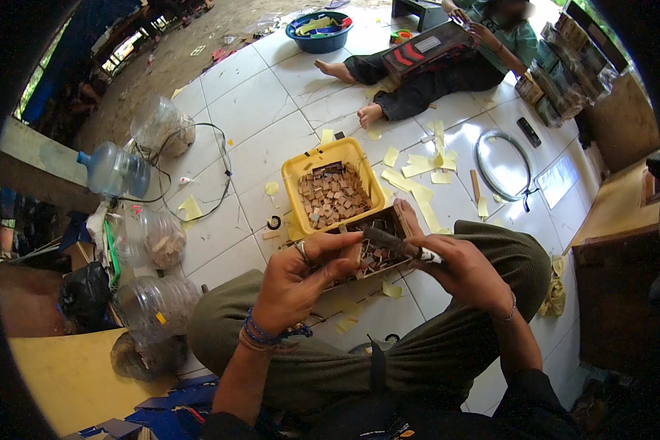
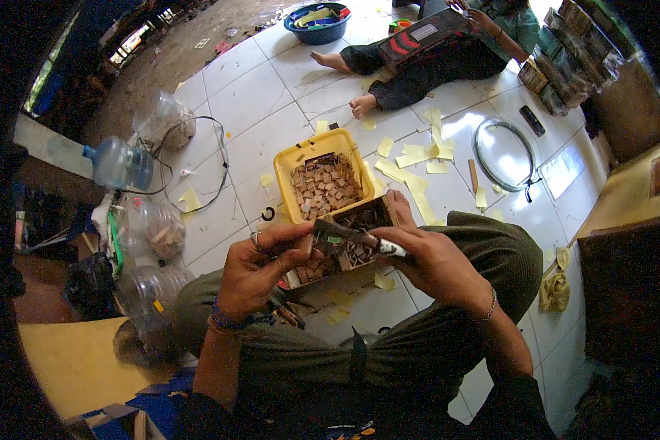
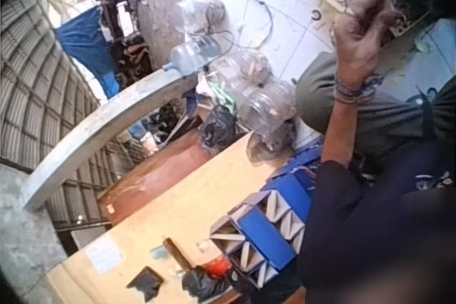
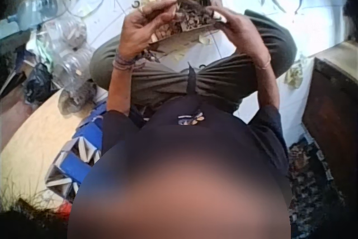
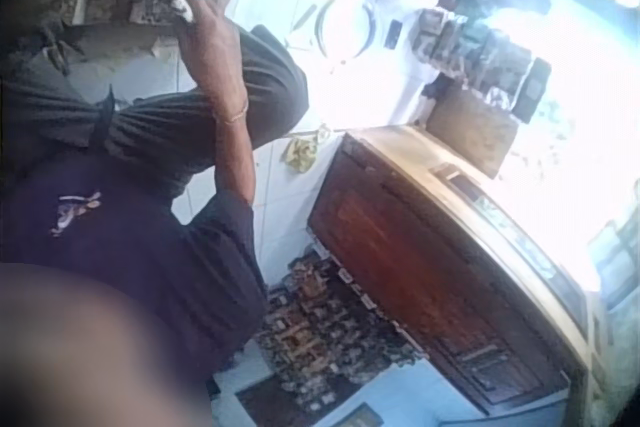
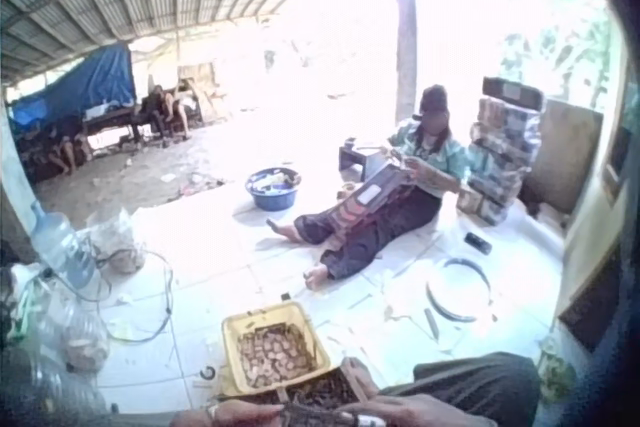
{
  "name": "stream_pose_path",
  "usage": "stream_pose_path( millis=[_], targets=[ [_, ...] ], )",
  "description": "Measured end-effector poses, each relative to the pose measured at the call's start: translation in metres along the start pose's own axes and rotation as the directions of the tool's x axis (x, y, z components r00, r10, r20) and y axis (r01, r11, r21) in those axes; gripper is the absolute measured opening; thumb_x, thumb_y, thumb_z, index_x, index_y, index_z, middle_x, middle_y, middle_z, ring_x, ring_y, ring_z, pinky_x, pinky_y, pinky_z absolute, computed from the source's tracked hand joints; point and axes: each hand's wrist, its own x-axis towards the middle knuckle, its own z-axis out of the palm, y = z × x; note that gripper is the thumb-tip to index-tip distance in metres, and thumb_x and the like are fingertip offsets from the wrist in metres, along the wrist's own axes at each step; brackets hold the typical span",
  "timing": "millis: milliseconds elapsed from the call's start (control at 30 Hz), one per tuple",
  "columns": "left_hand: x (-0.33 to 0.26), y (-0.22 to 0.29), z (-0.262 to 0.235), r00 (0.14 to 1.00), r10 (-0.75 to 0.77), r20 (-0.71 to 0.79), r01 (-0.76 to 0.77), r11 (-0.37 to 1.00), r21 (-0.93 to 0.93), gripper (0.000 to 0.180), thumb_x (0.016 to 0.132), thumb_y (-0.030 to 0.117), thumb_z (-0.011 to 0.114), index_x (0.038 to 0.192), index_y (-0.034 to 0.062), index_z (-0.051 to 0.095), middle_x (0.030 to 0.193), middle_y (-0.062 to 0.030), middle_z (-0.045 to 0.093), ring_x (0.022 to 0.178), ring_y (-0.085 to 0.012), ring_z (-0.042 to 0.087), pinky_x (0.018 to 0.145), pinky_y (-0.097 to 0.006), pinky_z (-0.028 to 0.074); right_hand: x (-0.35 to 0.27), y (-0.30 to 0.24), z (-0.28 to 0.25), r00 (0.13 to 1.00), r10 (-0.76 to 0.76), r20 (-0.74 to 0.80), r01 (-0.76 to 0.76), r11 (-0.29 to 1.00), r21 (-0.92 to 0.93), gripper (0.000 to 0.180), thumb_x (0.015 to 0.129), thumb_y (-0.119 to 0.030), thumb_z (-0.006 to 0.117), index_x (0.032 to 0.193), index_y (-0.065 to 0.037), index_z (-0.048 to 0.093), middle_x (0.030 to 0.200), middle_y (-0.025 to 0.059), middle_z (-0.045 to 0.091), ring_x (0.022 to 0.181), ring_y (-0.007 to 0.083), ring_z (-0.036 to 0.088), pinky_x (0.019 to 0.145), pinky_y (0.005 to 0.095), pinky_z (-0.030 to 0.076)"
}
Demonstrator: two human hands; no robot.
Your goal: The person sits on the floor and uses pliers to trim small rectangular components from a box, placing the trimmed pieces into a yellow tray. The person repeatedly picks up a component, trims it with pliers, and deposits it into the tray.
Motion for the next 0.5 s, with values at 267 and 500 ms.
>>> stream_pose_path(
  millis=[267,500],
  targets=[
    [0.0026,-0.0001,0.0009,1.000,0.029,-0.007,-0.028,0.987,0.157,0.039,0.097,-0.009,0.067,0.135,-0.0036,0.066,0.122,-0.0121,0.068,0.113,-0.0240,0.072,0.102,-0.034,0.058,-0.0018,0.0059,-0.0026,0.994,0.095,-0.057,-0.103,0.985,-0.141,0.045,0.095,-0.014,0.075,0.138,-0.010,0.064,0.113,0.0159,0.074,0.089,0.0320,0.069,0.078,0.0442,0.055],
    [0.0044,-0.0057,0.0021,0.988,0.113,-0.102,-0.074,0.942,0.328,0.038,0.093,0.003,0.078,0.130,0.0051,0.073,0.116,-0.0108,0.073,0.102,-0.0166,0.070,0.091,-0.030,0.057,-0.0015,0.0084,0.0021,0.995,0.077,-0.058,-0.083,0.989,-0.122,0.046,0.095,-0.011,0.073,0.140,-0.011,0.063,0.107,0.0158,0.073,0.086,0.0314,0.068,0.076,0.0444,0.054]
  ],
)
